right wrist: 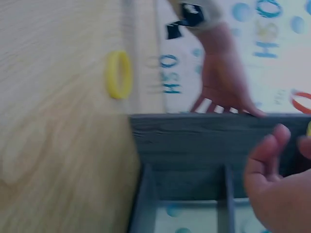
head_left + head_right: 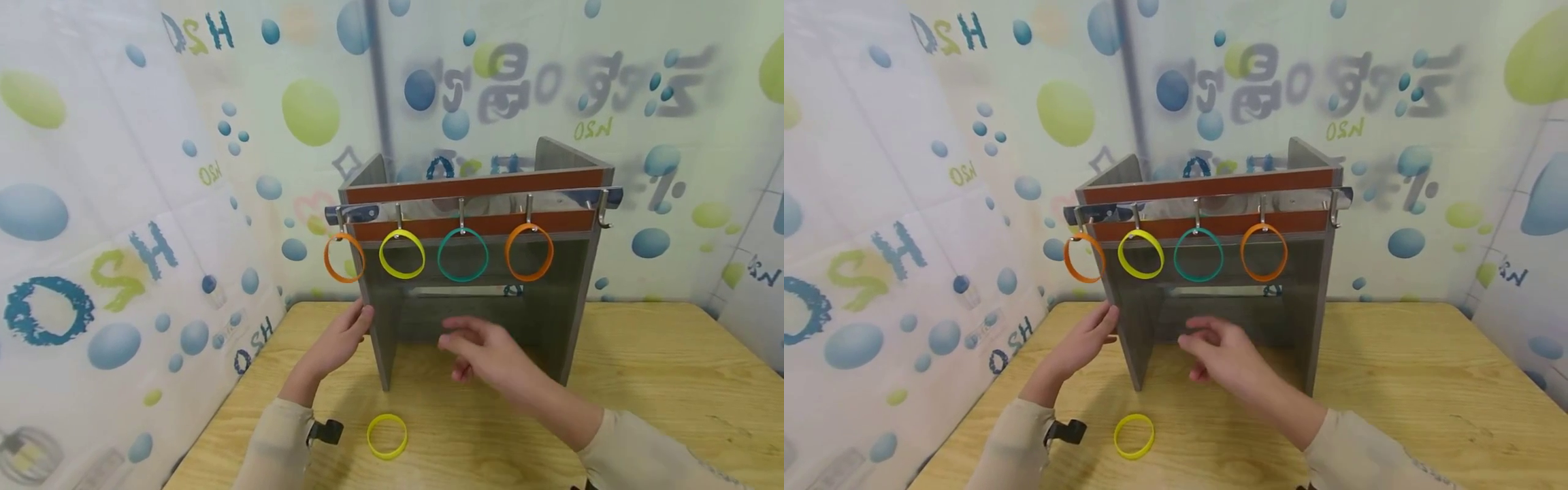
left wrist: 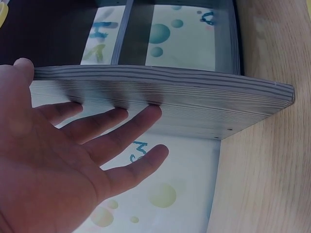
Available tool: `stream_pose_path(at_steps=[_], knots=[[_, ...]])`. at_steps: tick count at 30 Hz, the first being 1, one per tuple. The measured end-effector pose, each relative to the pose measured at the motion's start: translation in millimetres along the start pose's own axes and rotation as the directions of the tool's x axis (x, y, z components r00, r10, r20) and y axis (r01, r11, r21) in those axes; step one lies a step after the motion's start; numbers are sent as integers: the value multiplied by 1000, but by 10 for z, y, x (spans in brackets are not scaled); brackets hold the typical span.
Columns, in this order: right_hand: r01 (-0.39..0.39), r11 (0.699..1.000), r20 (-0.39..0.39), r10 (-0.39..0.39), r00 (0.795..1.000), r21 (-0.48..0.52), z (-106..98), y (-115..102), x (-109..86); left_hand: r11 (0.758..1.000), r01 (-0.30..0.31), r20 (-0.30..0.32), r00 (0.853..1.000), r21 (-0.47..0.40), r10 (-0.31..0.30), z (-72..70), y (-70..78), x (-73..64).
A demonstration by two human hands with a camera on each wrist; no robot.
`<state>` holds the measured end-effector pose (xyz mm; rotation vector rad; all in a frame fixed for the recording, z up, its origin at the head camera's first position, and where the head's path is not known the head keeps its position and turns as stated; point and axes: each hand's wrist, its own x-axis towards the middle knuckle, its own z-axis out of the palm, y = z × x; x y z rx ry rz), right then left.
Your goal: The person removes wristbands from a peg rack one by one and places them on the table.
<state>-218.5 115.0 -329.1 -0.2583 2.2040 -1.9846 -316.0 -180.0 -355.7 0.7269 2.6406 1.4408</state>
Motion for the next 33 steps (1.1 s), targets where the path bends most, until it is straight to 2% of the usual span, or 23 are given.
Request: stream_pose_path(at_steps=[2, 5, 8, 13, 20, 22, 25, 29, 31, 33], knots=[[52, 997, -96, -47, 994, 54, -122, -97, -46, 1000, 1, -2, 1000, -2, -1, 8, 1, -1], [160, 979, -207, -132, 969, 125, -295, -198, -101, 1000, -3, -3, 1000, 2, 3, 7, 10, -4], [290, 934, -286, -226, 931, 208, -445, -244, -134, 1000, 2, -2, 1000, 5, -2, 4, 20, -8], [454, 833, -341, -347, 874, 317, -651, -290, -186, 1000, 5, 0, 1000, 3, -5, -1, 23, -16], [536, 750, -395, -390, 832, 389, -763, -327, -229, 1000, 1, 1, 1000, -6, -1, 10, 25, -4], [562, 731, -416, -406, 814, 386, -763, -328, -241, 1000, -4, 3, 1000, -4, 4, 10, 20, -2], [600, 723, -450, -434, 780, 342, -749, -315, -259, 1000, -9, 8, 1000, -2, 9, 9, 15, -2], [629, 731, -449, -484, 751, 264, -732, -275, -271, 1000, -14, 7, 1000, 1, 14, 5, 14, -7], [630, 738, -420, -505, 754, 242, -735, -246, -278, 1000, -12, 4, 1000, -4, 12, 4, 19, -9], [610, 771, -390, -512, 765, 183, -739, -221, -281, 1000, -7, 2, 1000, -11, 7, 6, 25, -10]])
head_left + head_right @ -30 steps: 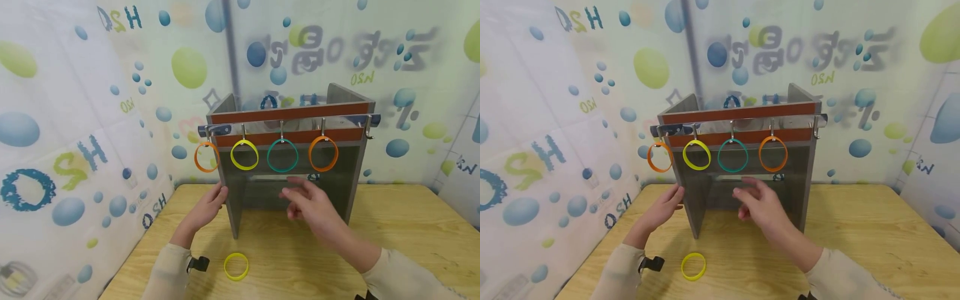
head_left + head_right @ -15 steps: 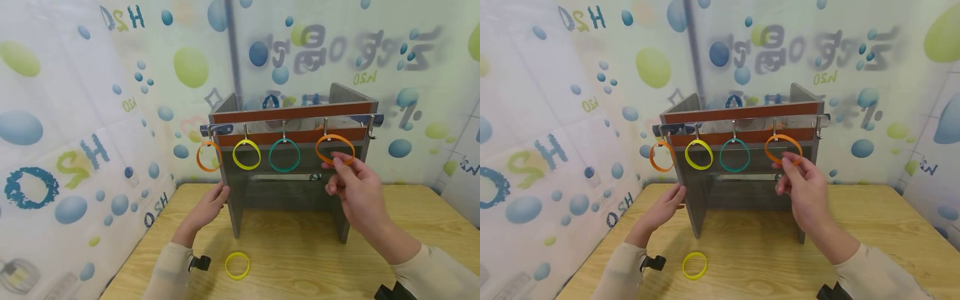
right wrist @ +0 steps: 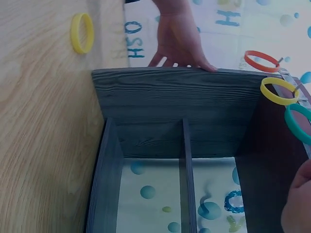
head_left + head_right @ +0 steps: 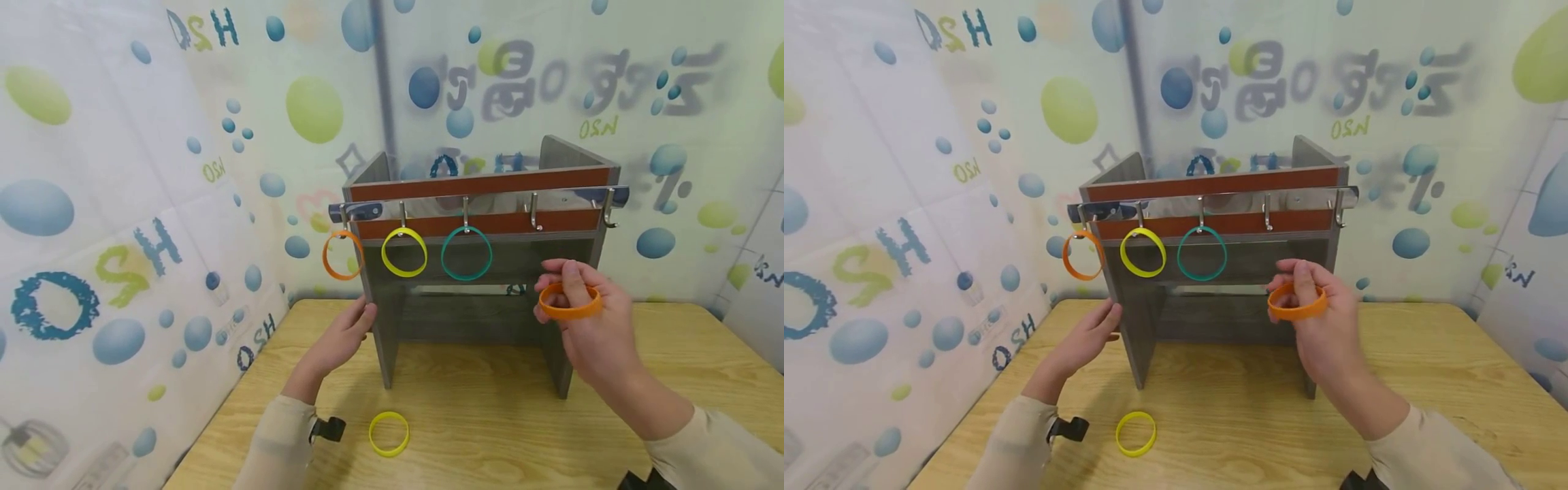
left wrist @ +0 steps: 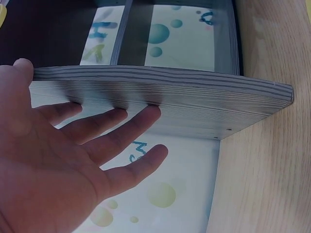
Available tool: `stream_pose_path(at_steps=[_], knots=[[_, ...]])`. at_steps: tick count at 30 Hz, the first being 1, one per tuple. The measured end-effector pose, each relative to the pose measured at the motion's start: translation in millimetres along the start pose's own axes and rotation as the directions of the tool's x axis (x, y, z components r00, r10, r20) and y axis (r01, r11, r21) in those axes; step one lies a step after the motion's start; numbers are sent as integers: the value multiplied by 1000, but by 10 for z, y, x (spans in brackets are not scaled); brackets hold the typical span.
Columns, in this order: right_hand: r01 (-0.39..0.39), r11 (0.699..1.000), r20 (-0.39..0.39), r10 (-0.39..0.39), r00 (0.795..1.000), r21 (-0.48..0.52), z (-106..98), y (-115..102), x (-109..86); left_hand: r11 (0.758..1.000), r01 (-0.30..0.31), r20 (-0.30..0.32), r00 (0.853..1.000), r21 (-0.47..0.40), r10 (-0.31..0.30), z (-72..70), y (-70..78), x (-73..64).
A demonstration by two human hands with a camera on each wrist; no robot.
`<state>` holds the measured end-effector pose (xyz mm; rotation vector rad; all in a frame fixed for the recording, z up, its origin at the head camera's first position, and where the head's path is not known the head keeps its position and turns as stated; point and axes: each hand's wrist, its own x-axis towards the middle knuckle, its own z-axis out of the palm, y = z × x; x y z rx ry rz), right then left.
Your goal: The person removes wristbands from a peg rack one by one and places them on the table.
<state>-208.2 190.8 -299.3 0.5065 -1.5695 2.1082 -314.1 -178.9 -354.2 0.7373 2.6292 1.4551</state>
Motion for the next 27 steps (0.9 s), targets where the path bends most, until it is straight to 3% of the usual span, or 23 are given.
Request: stream_pose_path(at_steps=[3, 6, 8, 11, 14, 17, 20, 22, 24, 27], knots=[[-29, 972, 59, 44, 997, -232, -9, 13, -20, 1000, 9, -1, 1000, -4, -9, -2, 7, -2], [-70, 871, 110, 140, 984, -487, 3, 22, -35, 1000, 14, 1, 1000, 0, -14, 0, 4, 0], [-113, 799, 140, 239, 961, -591, 25, 29, -37, 1000, 10, 1, 1000, 3, -10, 1, -7, 2], [-208, 743, 185, 408, 894, -636, 59, 39, -29, 1000, 6, 0, 1000, 2, -6, 3, -17, 6], [-299, 702, 242, 560, 792, -646, 70, 44, -18, 1000, 8, -2, 1000, 5, -8, 5, -17, 4], [-355, 693, 314, 642, 699, -627, 48, 56, -21, 1000, 16, -5, 1000, 5, -16, 4, -9, 0], [-415, 702, 355, 675, 647, -579, 5, 91, -30, 1000, 20, -4, 1000, 16, -20, 1, 1, 1], [-455, 703, 362, 688, 629, -546, -25, 122, -35, 1000, 20, 1, 1000, 21, -20, -1, 0, 5], [-482, 699, 352, 697, 625, -528, -49, 164, -39, 999, 22, 0, 1000, 25, -22, -2, -3, 6], [-497, 704, 327, 691, 645, -508, -45, 238, -63, 1000, 27, -3, 1000, 15, -27, 1, -7, -1]])
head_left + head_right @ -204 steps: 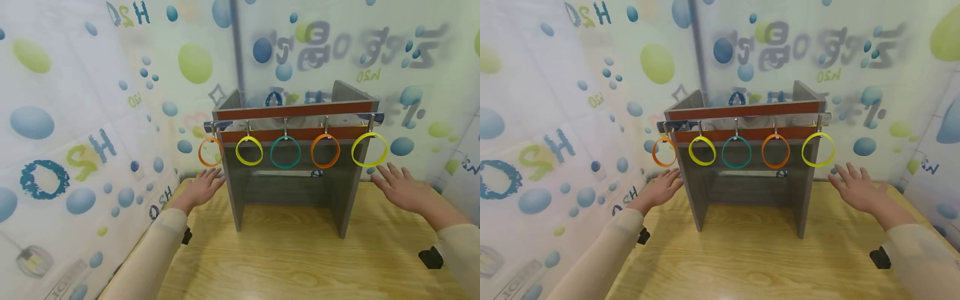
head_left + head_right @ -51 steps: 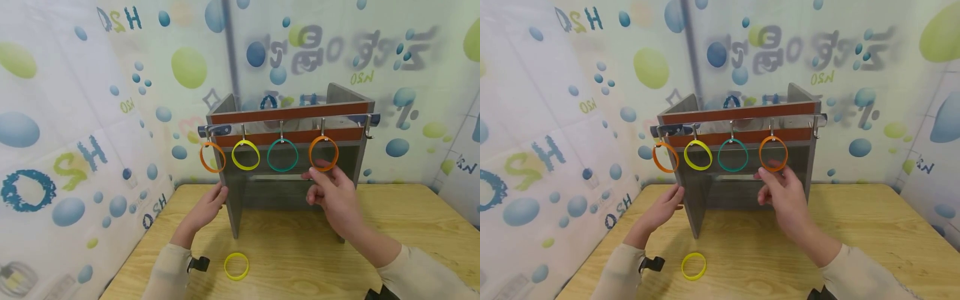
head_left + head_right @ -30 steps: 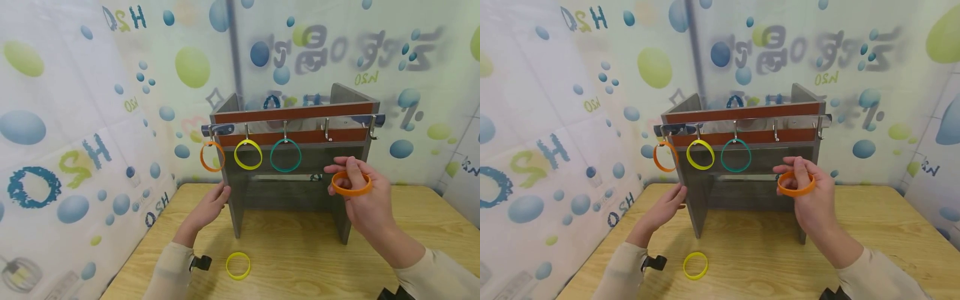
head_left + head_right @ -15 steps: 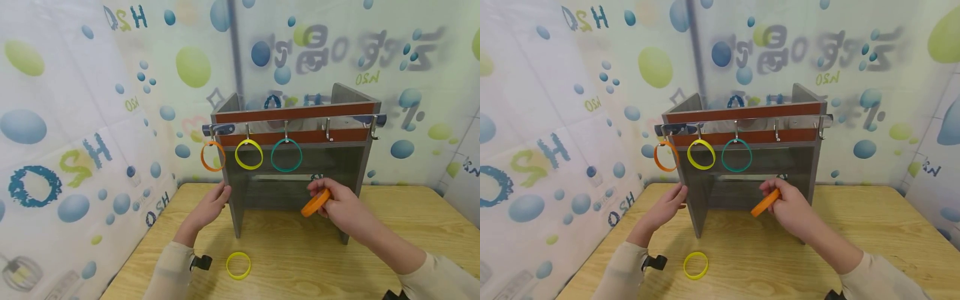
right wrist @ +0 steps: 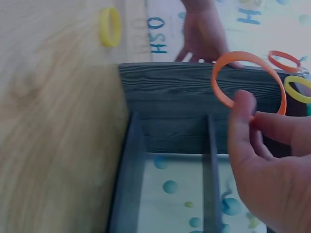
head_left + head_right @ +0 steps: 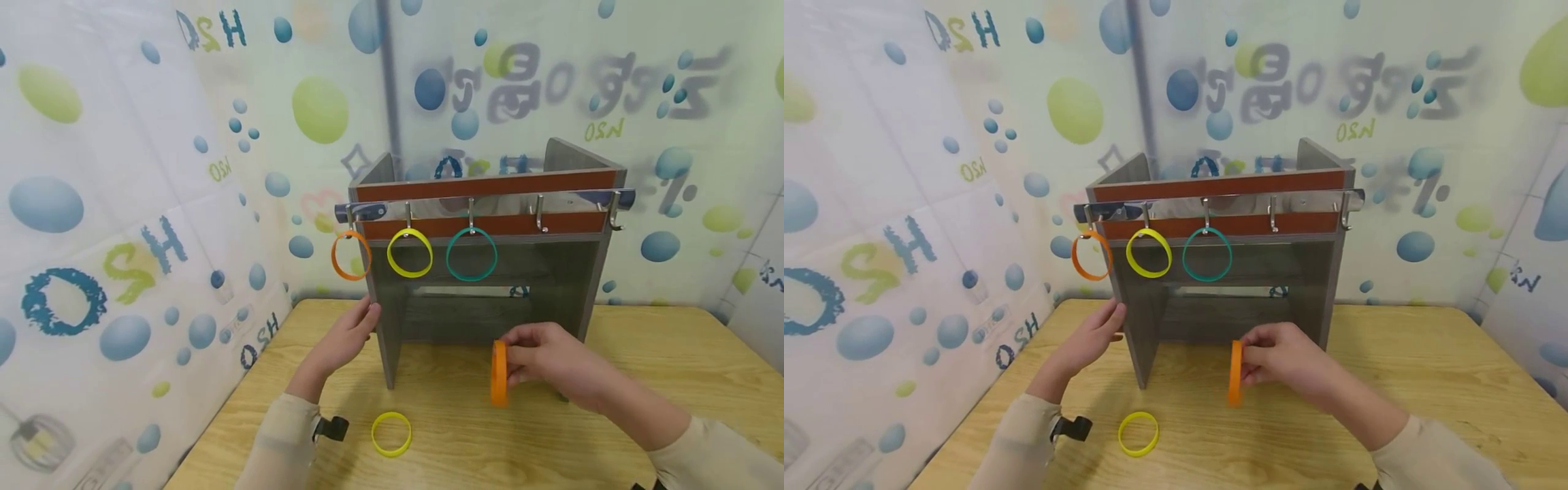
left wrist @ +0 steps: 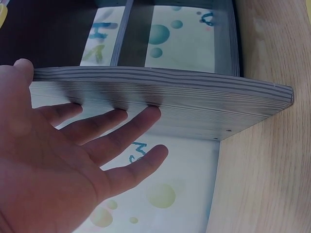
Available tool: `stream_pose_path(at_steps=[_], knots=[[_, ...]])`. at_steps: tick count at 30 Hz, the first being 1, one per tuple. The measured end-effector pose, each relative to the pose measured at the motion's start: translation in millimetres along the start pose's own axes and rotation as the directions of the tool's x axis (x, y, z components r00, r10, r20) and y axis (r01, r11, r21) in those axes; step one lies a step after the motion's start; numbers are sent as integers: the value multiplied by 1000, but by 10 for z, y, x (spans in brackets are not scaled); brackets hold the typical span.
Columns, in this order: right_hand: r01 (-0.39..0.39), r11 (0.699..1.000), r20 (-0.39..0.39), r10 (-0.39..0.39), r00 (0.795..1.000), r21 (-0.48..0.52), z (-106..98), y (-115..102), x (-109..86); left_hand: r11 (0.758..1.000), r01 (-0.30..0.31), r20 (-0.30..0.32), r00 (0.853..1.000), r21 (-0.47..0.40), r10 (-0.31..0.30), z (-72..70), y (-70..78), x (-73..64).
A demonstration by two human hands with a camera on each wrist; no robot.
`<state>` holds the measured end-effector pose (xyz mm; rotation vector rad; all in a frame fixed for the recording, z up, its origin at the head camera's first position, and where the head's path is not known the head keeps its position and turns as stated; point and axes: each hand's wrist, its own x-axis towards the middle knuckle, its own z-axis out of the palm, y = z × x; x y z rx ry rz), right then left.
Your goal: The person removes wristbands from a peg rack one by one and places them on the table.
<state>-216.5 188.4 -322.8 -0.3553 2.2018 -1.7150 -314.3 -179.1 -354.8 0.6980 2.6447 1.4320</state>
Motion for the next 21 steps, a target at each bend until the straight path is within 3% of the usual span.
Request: stream_pose_path(at_steps=[5, 14, 21], knots=[[23, 1000, -59, -22, 998, 9, 95, 58, 27, 1000, -3, -7, 1000, -9, 3, 8, 6, 2], [59, 994, 11, -60, 998, 96, 146, 155, 73, 1000, 3, -7, 1000, -21, -3, 9, 0, 10], [12, 992, 19, -14, 1000, 129, 259, 354, 160, 1000, 1, -8, 1000, -26, -2, 11, -3, 7]])
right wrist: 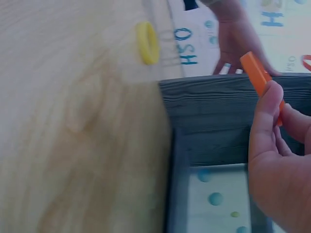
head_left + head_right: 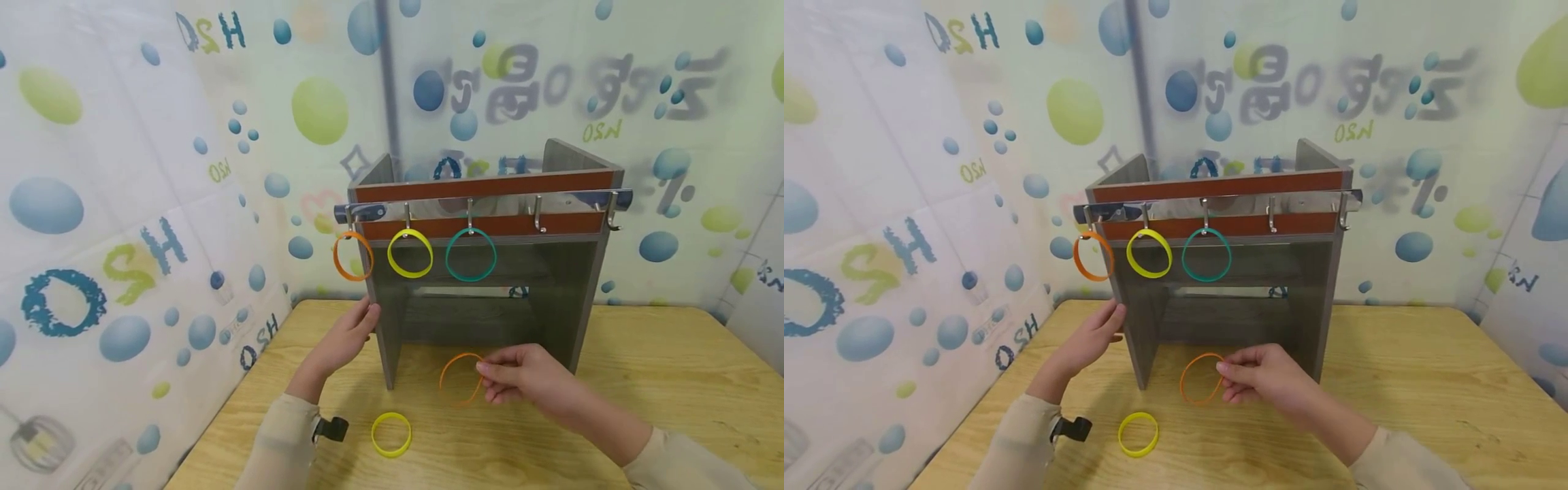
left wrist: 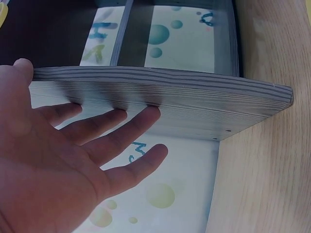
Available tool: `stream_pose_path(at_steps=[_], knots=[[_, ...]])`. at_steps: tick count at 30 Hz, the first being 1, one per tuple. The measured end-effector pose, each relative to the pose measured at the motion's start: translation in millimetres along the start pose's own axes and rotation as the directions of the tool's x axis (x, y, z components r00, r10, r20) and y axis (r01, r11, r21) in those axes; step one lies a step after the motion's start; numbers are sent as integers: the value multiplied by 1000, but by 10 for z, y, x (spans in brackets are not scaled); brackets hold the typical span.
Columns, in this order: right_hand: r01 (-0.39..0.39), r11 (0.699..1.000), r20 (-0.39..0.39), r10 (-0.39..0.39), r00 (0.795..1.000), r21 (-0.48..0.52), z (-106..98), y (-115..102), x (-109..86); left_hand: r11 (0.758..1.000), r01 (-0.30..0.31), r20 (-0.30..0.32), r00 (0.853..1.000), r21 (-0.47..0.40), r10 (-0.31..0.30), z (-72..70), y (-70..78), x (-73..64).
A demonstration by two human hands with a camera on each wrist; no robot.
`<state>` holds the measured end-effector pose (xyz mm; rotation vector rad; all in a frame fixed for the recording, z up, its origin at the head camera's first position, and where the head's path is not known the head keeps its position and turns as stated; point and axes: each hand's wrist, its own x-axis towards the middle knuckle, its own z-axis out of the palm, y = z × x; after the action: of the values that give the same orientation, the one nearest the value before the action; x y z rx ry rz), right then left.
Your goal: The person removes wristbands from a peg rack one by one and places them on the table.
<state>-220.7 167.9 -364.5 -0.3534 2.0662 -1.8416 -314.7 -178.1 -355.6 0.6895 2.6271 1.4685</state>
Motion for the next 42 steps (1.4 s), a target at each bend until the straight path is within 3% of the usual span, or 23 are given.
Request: stream_pose_path(at_steps=[19, 42], knots=[[-94, 991, 83, 86, 993, 100, 303, 407, 212, 1000, 7, -2, 1000, 0, -7, 1, -4, -11], [-164, 984, 56, 160, 985, 68, 530, 650, 265, 1000, 2, -11, 1000, -2, -2, 11, -25, -7]])
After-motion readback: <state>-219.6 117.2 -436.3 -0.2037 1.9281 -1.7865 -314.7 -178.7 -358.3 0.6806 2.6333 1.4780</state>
